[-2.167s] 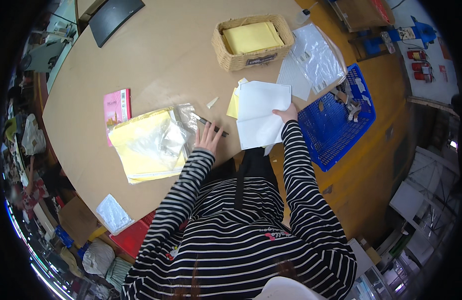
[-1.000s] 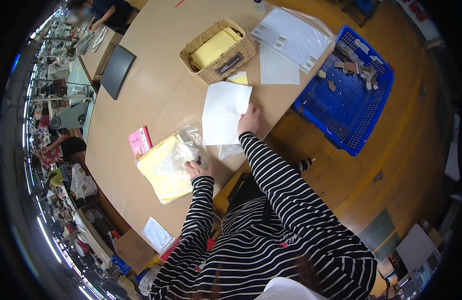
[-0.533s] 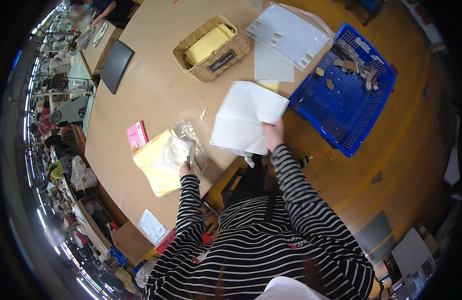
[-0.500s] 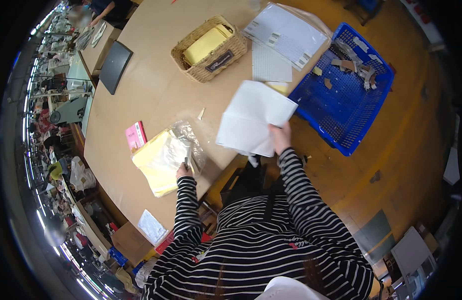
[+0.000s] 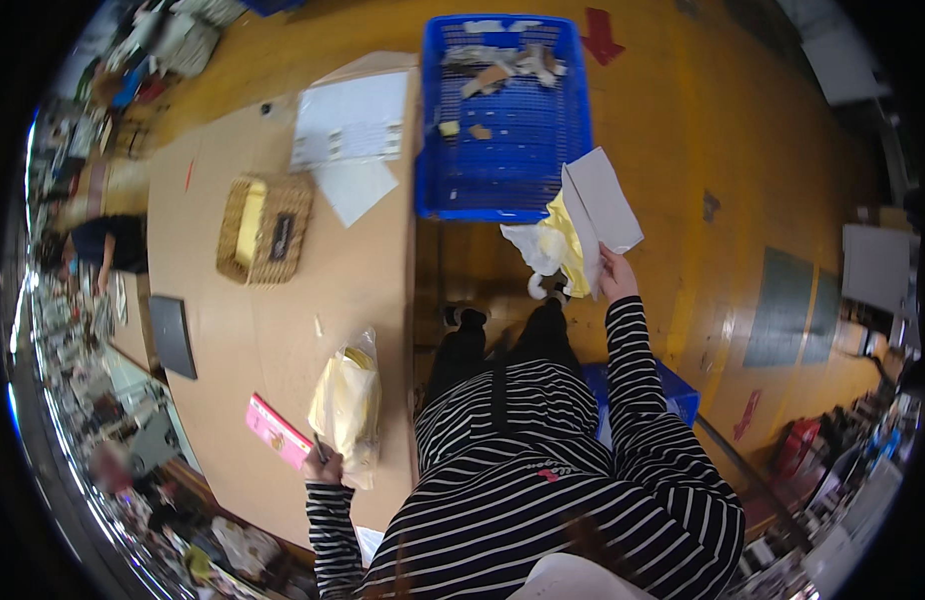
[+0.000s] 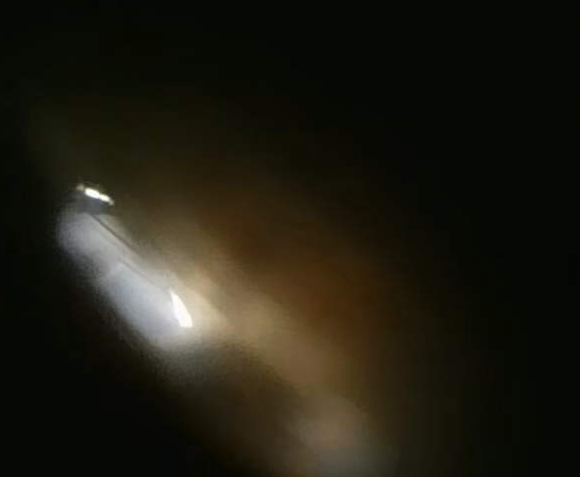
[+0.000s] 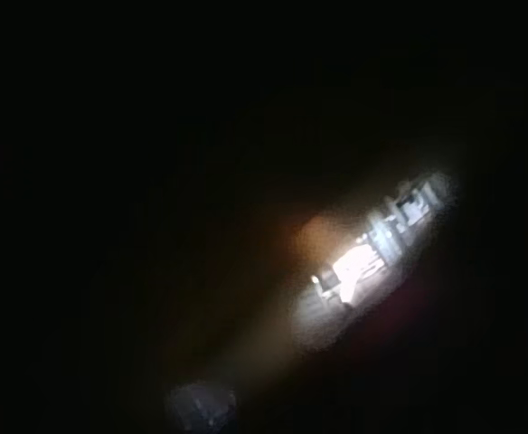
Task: The person folds yellow paper sheets and cuts them into smaller pieces using a utility knife. The cut pieces are stacked and then placed into plastic bags. The person also handles white paper sheets and places them into a blue basket.
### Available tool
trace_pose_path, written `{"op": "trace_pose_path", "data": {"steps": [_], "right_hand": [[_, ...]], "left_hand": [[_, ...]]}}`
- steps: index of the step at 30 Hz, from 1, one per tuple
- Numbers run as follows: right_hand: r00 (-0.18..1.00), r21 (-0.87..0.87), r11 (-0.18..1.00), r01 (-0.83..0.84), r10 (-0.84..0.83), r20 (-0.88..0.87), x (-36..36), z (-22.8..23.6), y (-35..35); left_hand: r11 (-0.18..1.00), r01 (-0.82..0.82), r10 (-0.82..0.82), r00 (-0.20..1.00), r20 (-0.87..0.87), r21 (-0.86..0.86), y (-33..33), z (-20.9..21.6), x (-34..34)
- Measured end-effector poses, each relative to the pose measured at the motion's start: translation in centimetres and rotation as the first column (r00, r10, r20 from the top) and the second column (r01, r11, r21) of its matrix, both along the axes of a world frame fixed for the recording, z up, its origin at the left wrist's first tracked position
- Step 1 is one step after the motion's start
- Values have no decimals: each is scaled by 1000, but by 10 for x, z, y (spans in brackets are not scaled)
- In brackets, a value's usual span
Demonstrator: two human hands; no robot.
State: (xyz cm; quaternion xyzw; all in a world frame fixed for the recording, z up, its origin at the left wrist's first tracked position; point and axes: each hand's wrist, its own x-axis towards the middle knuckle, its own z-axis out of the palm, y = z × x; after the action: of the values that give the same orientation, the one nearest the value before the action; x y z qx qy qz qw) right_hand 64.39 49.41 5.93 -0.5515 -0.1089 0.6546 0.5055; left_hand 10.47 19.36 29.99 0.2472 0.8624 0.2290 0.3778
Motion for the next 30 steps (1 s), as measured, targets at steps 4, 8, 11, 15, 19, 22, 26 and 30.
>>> {"op": "trace_pose_path", "data": {"steps": [4,8,11,15,19,22,26,30], "right_hand": [[874,-295,924,244,-341,-345,53,4,-15],[773,-237,911,337,-411,-483,103,20,-43],[704,-271,900,342,-436,-560,160,27,-64],[669,-201,845,496,-519,-531,241,27,-99],[446,-328,577,748,-803,-395,330,46,-133],[331,-229,470,853,-825,-458,398,73,-170],[180,-228,318,920,-861,-475,484,79,-202],[110,-180,210,961,-886,-450,567,59,-234]], "left_hand": [[997,-14,-4,972,235,75,50,35,103],[976,-25,-58,928,369,216,101,51,187],[948,176,-264,901,345,265,138,38,247],[886,319,-421,857,298,336,202,18,330],[640,686,-767,596,236,347,269,14,420],[405,846,-913,358,193,348,295,1,506],[171,955,-984,180,-13,240,356,-7,600],[-25,956,-995,5,-101,292,423,-25,720]]}}
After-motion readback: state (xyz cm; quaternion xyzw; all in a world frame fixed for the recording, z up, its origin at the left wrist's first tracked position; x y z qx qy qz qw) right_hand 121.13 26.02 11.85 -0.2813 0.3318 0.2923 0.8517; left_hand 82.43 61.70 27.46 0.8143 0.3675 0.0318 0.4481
